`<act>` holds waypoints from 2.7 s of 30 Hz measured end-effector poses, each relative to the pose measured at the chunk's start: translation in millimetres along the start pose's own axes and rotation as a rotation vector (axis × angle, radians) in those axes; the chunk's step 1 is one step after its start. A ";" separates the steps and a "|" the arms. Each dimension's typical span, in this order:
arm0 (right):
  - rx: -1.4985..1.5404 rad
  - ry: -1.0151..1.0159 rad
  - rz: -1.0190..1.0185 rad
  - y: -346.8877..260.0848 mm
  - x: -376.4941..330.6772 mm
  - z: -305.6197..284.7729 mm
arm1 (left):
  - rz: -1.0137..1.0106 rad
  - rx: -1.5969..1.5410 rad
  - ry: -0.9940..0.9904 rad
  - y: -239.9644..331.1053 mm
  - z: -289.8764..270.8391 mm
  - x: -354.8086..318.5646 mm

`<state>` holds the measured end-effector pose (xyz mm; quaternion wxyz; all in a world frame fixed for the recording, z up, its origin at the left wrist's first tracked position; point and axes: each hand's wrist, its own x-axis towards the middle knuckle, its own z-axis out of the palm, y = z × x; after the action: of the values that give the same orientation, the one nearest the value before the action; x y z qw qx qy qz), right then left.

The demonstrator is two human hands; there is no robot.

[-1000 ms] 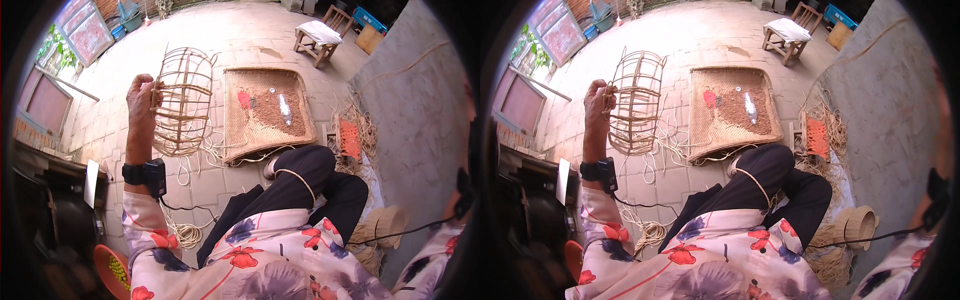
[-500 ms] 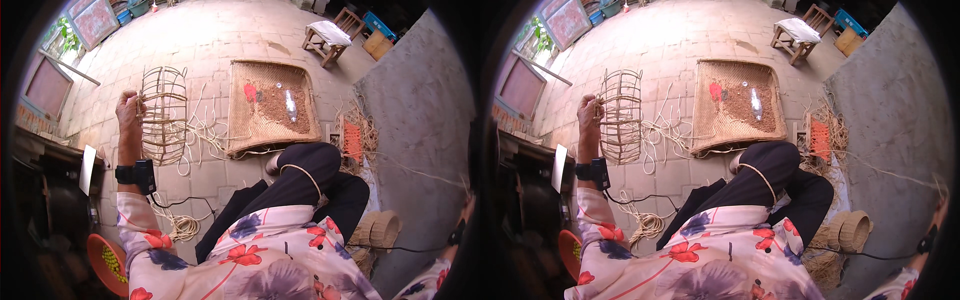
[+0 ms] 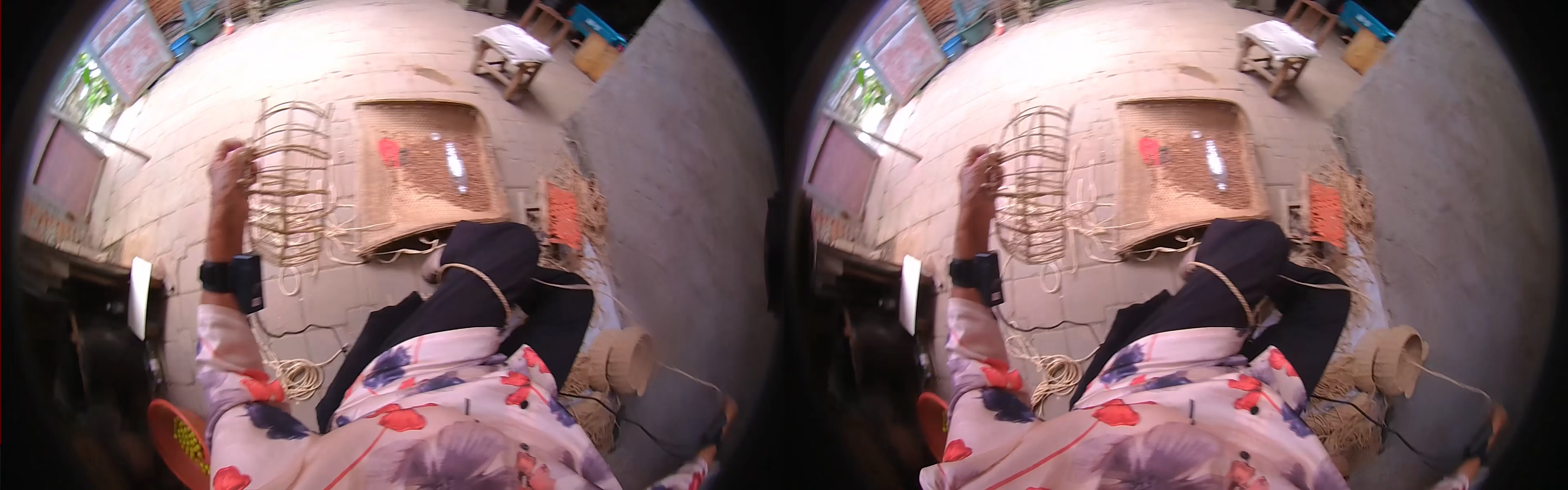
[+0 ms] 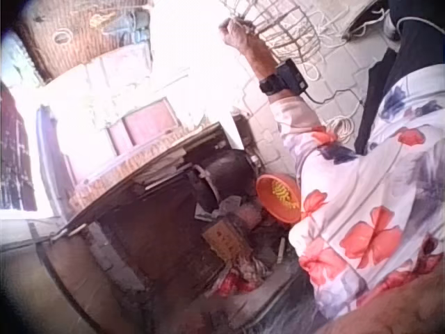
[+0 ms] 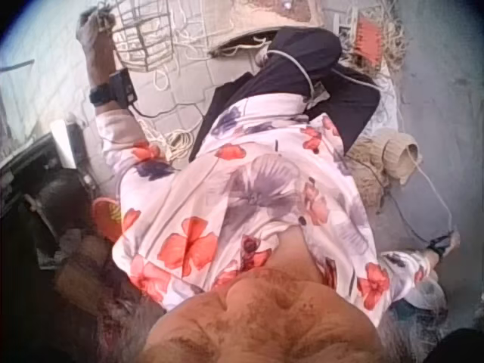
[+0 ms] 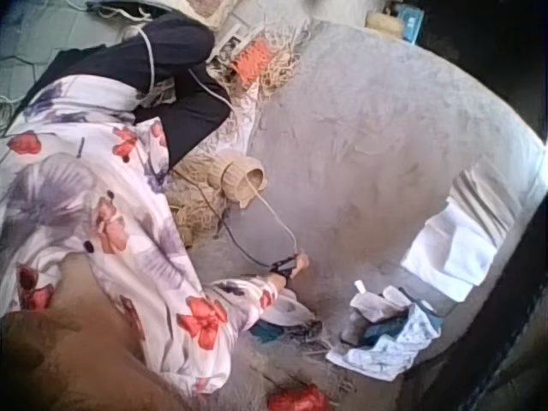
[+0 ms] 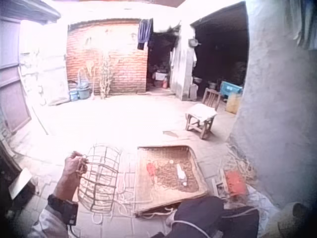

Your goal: The recorder is weaving a basket using long strips of bamboo or similar plant fiber over a circular wooden frame.

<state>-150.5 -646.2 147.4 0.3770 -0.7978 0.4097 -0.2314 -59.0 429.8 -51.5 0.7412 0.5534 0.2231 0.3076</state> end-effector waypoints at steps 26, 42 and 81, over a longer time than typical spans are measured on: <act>-0.660 -0.204 -0.984 -39.1 -97.9 252.9 | -0.027 0.027 -0.013 3.3 8.5 -13.4; -0.418 -0.374 -0.857 -118.6 -205.0 277.1 | -0.044 0.040 -0.035 13.1 22.7 -26.3; 0.080 -1.015 -1.173 -64.8 -354.0 379.3 | 0.046 0.109 -0.062 88.4 35.7 -54.2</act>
<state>-59.4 -172.1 -53.6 0.3628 -0.8782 -0.3113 -0.0140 -92.1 384.9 42.9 0.7092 0.6074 0.2035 0.2946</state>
